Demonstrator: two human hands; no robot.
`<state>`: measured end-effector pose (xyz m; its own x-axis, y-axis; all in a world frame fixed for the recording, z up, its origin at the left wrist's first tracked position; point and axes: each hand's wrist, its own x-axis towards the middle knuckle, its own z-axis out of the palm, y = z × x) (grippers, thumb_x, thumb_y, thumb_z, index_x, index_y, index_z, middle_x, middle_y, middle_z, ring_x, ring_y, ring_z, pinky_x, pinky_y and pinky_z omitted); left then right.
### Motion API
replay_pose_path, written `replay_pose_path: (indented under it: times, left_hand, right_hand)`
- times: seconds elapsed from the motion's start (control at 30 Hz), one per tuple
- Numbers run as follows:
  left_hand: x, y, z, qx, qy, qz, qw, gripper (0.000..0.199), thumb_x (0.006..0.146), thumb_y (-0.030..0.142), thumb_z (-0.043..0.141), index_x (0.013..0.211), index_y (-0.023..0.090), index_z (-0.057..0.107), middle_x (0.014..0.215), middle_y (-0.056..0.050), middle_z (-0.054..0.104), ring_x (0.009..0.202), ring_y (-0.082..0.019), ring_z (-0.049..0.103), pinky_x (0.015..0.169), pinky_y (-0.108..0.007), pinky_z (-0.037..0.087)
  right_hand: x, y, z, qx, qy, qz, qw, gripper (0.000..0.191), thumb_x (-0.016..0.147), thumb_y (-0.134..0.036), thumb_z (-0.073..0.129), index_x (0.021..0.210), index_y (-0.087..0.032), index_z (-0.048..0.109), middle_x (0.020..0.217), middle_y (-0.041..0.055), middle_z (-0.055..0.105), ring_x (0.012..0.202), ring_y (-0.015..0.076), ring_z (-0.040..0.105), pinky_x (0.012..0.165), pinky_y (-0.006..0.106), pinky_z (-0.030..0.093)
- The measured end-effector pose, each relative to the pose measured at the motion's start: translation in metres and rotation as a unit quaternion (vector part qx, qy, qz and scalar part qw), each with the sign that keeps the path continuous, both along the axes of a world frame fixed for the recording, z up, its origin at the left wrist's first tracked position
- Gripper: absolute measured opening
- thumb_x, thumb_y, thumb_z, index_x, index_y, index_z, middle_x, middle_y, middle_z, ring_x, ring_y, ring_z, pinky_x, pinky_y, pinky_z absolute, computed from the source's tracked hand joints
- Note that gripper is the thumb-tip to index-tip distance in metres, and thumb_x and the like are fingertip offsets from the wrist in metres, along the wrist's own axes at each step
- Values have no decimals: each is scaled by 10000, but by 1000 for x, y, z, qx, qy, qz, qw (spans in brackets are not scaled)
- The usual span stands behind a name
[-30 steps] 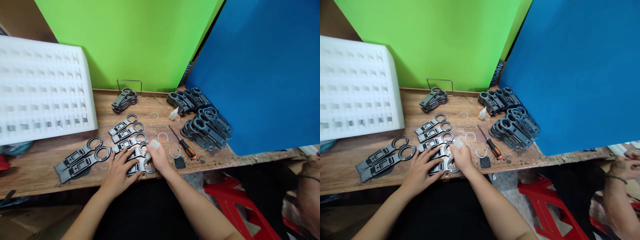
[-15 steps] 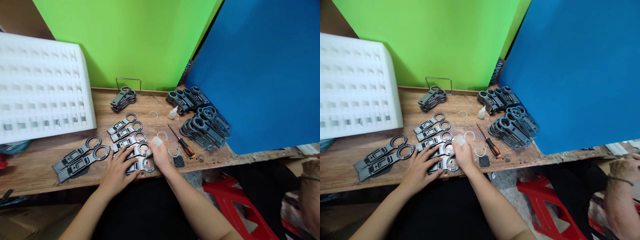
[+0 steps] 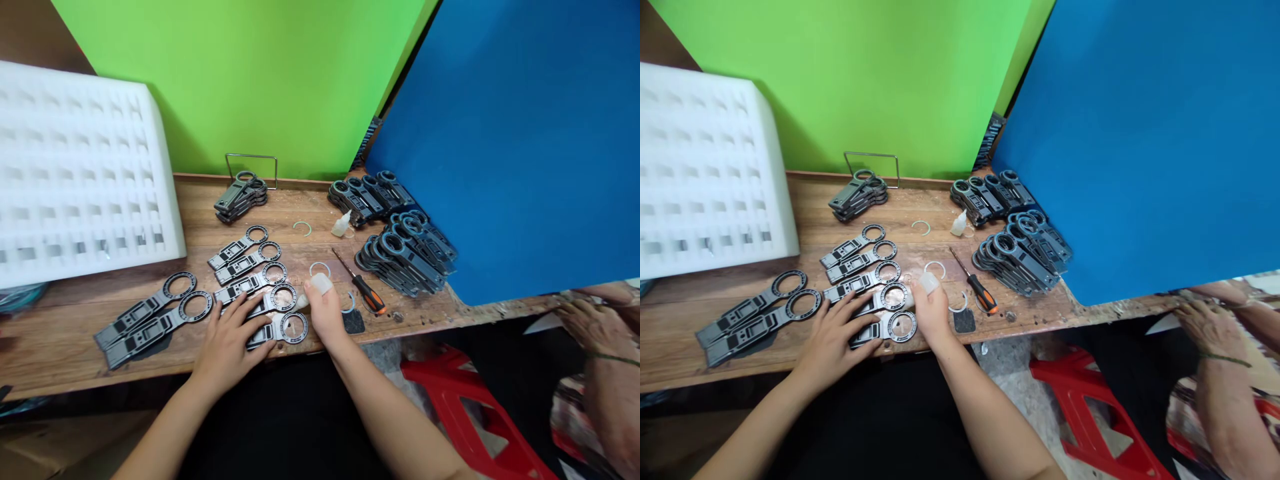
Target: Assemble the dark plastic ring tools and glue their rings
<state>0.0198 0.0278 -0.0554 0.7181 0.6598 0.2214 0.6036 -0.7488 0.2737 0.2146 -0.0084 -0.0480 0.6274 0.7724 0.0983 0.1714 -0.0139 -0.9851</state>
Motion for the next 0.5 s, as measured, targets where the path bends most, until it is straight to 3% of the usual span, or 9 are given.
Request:
replay_pose_path:
  times: [0.5]
  left_hand:
    - [0, 2, -1, 1, -16, -3, 1000, 341, 769, 491, 555, 1066, 345, 636, 1399, -8, 475, 1323, -332, 348, 1064, -639, 192]
  right_hand:
    - [10, -26, -7, -29, -98, -9, 995, 290, 814, -455, 515, 677, -206, 461, 608, -33, 475, 583, 128, 445, 591, 257, 369]
